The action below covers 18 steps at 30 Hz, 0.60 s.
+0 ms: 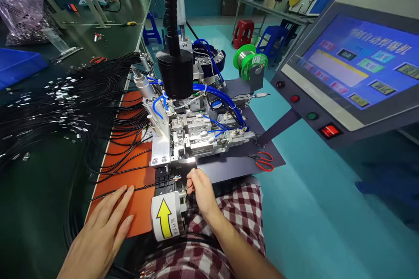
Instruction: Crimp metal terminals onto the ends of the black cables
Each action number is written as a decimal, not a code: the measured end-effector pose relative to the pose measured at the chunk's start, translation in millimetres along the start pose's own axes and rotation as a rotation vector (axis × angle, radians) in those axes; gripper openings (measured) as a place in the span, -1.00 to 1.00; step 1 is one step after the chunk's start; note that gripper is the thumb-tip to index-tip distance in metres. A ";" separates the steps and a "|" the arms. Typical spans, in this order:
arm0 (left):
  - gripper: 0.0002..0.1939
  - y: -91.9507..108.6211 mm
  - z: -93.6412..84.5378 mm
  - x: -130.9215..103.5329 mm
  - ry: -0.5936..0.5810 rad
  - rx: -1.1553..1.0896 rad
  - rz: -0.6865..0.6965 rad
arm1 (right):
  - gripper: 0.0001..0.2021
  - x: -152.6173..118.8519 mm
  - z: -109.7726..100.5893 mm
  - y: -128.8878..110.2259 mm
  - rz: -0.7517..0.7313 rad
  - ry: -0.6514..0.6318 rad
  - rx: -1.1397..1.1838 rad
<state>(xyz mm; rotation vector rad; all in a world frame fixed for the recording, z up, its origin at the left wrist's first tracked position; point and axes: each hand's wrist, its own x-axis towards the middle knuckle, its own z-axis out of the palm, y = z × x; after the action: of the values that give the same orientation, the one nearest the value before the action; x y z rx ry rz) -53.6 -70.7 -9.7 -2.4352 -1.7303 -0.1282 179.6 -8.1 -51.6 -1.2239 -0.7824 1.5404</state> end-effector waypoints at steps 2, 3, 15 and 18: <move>-0.42 0.5 0.0 -2.2 0.010 0.004 -0.001 | -0.61 -3.0 -6.5 2.1 0.010 0.027 0.010; -0.42 0.0 0.4 -2.1 0.016 0.004 0.000 | -0.61 -4.2 -9.3 3.7 0.014 0.039 0.015; -0.66 -27.1 -25.0 36.4 -0.160 -0.369 0.217 | -0.69 -16.1 -24.2 -9.4 0.011 0.092 -0.047; -0.74 -23.5 -34.9 3.8 -0.318 -0.370 0.442 | -0.70 -22.6 -29.2 -16.8 0.030 0.101 -0.059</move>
<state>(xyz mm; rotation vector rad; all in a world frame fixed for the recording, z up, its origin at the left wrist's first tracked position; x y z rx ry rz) -73.9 -65.6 26.9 -3.1988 -1.3083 -0.0072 212.8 -26.8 -37.4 -1.3514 -0.7505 1.4764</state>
